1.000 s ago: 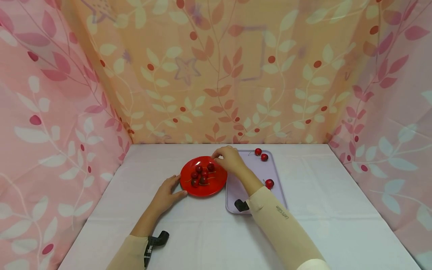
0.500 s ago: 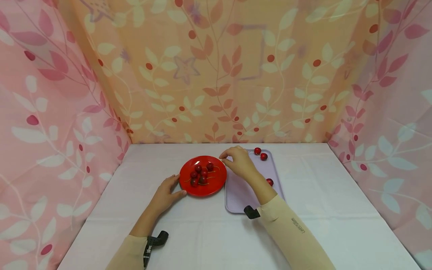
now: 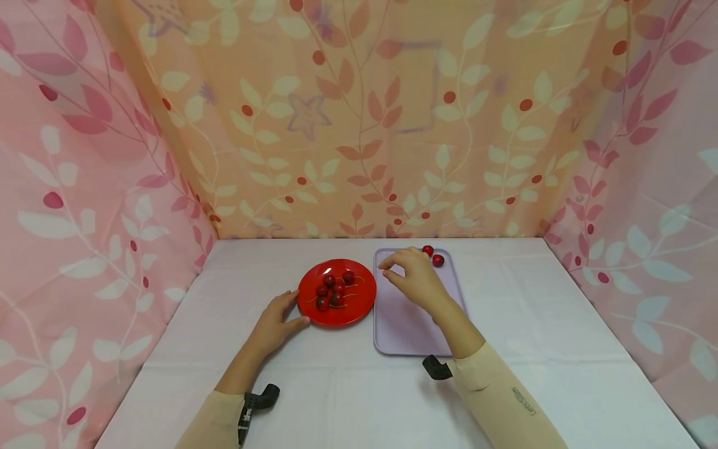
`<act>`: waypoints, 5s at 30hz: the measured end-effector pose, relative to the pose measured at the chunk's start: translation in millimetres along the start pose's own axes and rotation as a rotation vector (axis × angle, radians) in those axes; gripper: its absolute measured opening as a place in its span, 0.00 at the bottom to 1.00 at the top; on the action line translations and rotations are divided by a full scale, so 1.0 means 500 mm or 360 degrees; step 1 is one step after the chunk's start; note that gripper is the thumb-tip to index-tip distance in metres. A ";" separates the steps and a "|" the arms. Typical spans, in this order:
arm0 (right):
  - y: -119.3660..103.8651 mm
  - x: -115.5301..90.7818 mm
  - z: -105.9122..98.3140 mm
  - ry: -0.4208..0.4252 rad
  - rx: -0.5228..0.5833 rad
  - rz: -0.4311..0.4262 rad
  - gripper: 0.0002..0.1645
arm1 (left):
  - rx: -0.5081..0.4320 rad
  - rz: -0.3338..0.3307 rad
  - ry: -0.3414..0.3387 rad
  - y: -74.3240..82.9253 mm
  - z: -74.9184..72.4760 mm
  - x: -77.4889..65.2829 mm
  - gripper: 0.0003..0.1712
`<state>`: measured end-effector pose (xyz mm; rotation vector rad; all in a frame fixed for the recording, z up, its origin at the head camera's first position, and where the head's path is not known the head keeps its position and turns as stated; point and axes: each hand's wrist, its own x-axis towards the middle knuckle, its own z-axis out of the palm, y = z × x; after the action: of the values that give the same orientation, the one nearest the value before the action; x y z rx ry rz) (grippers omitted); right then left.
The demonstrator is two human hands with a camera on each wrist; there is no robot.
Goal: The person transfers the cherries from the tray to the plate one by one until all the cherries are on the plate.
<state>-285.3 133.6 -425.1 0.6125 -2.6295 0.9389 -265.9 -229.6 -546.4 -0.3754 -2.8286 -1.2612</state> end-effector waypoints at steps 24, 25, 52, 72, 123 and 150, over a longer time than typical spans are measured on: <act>0.082 -0.097 -0.076 0.0101 0.0021 -0.0013 0.08 | 0.0013 -0.0006 -0.0003 0.002 -0.001 0.000 0.51; 0.084 -0.098 -0.078 0.0103 0.0020 -0.0013 0.09 | 0.0013 -0.0011 -0.0005 0.003 -0.002 0.000 0.51; 0.224 -0.130 -0.067 -0.0237 -0.0089 0.0046 0.11 | -0.0006 -0.0053 -0.0024 -0.002 0.001 -0.004 0.51; 0.254 -0.135 -0.046 -0.0365 -0.0203 -0.0046 0.13 | -0.0012 -0.0019 0.0000 0.004 0.000 -0.001 0.50; 0.200 -0.120 -0.046 -0.0067 -0.0164 -0.0045 0.07 | 0.0021 0.0006 -0.0004 0.002 -0.001 0.002 0.50; 0.119 -0.034 -0.035 -0.0132 -0.0028 -0.0160 0.07 | -0.0001 0.0002 0.0001 0.002 0.000 0.001 0.50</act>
<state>-297.0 191.4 -450.5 0.7873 -2.6480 0.8775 -266.3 -228.9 -545.4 -0.3765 -2.8275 -1.2617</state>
